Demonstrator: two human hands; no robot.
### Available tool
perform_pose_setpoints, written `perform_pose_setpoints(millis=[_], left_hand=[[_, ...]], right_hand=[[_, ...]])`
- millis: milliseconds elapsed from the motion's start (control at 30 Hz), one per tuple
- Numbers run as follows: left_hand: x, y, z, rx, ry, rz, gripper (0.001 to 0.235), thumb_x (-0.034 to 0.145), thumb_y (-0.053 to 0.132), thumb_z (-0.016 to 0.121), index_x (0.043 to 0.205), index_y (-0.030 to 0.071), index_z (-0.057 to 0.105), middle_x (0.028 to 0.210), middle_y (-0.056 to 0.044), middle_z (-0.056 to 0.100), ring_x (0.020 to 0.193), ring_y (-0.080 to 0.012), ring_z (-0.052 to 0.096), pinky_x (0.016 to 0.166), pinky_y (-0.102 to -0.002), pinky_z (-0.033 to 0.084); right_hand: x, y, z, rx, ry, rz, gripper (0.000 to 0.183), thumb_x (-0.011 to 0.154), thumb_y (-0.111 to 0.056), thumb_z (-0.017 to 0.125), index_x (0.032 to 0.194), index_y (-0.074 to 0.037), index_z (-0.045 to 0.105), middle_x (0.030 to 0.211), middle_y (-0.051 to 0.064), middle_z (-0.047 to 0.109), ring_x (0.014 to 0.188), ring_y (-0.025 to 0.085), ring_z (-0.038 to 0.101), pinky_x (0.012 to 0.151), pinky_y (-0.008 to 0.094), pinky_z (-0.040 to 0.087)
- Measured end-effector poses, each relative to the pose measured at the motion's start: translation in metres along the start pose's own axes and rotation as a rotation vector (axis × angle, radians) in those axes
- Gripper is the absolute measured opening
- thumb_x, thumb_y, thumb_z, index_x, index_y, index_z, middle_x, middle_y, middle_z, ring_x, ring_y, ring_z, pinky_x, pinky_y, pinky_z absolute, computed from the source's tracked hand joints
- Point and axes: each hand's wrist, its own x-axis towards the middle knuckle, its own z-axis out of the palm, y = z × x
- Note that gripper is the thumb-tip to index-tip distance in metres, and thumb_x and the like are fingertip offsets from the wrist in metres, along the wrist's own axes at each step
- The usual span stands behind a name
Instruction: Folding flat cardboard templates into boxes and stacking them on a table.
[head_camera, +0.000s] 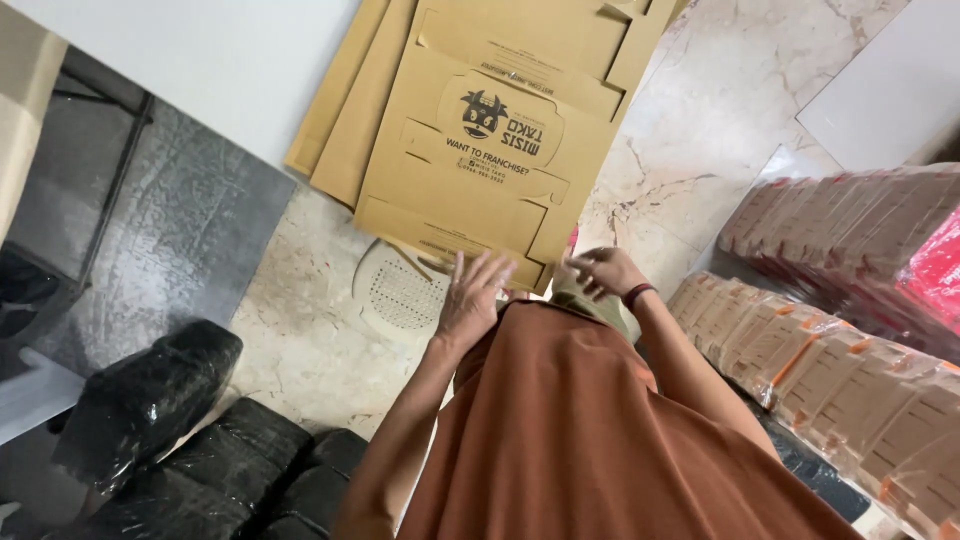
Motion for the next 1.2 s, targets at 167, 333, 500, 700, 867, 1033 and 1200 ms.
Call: perform_pose_setpoints(millis=[167, 333, 500, 700, 867, 1033, 1200], left_hand=[[0.078, 0.01, -0.048, -0.046, 0.051, -0.305, 0.055, 0.102, 0.023, 0.057, 0.154, 0.012, 0.043, 0.159, -0.017, 0.037, 0.148, -0.0431, 0.031, 0.121, -0.066, 0.023], [0.199, 0.005, -0.047, -0.105, 0.052, -0.529, 0.097, 0.095, 0.044, 0.074, 0.164, 0.005, 0.018, 0.17, -0.026, 0.002, 0.153, -0.0551, 0.005, 0.112, -0.076, 0.029], [0.264, 0.023, -0.045, 0.065, -0.165, -0.817, 0.128, 0.076, 0.058, 0.082, 0.164, 0.004, 0.006, 0.167, -0.029, -0.01, 0.149, -0.0624, -0.005, 0.101, -0.089, 0.021], [0.274, 0.03, -0.046, 0.031, -0.201, -0.88, 0.127, 0.081, 0.049, 0.084, 0.163, 0.003, 0.0, 0.165, -0.033, -0.016, 0.146, -0.0658, -0.011, 0.096, -0.092, 0.017], [0.281, 0.005, -0.013, 0.02, -0.182, -0.902, 0.122, 0.084, 0.04, 0.082, 0.163, 0.005, -0.004, 0.163, -0.032, -0.023, 0.145, -0.0646, -0.017, 0.096, -0.093, 0.016], [0.288, -0.004, -0.004, 0.04, -0.207, -0.917, 0.122, 0.087, 0.036, 0.08, 0.163, 0.01, -0.011, 0.161, -0.029, -0.031, 0.144, -0.0644, -0.022, 0.094, -0.095, 0.014], [0.279, 0.033, -0.056, -0.023, -0.244, -0.921, 0.122, 0.085, 0.043, 0.083, 0.165, 0.008, -0.002, 0.166, -0.028, -0.023, 0.149, -0.0599, -0.014, 0.098, -0.092, 0.015]], right_hand=[[0.047, -0.028, -0.029, 0.469, 0.102, -0.146, 0.07, 0.095, -0.053, 0.073, 0.142, -0.006, 0.053, 0.123, 0.018, 0.065, 0.106, 0.034, 0.068, 0.082, 0.052, 0.061], [0.131, -0.073, -0.045, 0.728, -0.014, -0.191, 0.063, 0.096, -0.065, 0.062, 0.133, -0.014, 0.062, 0.116, 0.002, 0.065, 0.1, 0.021, 0.067, 0.082, 0.039, 0.061], [0.124, -0.113, -0.05, 0.802, -0.104, -0.184, 0.064, 0.089, -0.04, 0.084, 0.136, -0.003, 0.061, 0.129, 0.019, 0.068, 0.116, 0.038, 0.068, 0.1, 0.061, 0.051], [0.095, -0.142, -0.048, 0.626, -0.015, -0.226, 0.069, 0.081, -0.031, 0.092, 0.133, 0.003, 0.061, 0.121, 0.022, 0.07, 0.113, 0.038, 0.069, 0.095, 0.057, 0.055], [0.084, -0.141, -0.061, 0.072, 0.082, -0.437, 0.058, 0.085, -0.043, 0.088, 0.118, 0.001, 0.069, 0.108, 0.02, 0.073, 0.105, 0.028, 0.07, 0.097, 0.044, 0.054], [0.074, -0.149, -0.059, -0.032, 0.055, -0.72, 0.027, 0.092, -0.028, 0.083, 0.11, -0.007, 0.079, 0.1, 0.015, 0.077, 0.094, 0.022, 0.071, 0.092, 0.041, 0.056], [0.09, -0.152, -0.051, 0.531, 0.078, -0.201, 0.075, 0.077, -0.045, 0.096, 0.121, 0.002, 0.055, 0.101, 0.021, 0.071, 0.087, 0.033, 0.075, 0.073, 0.049, 0.063]])
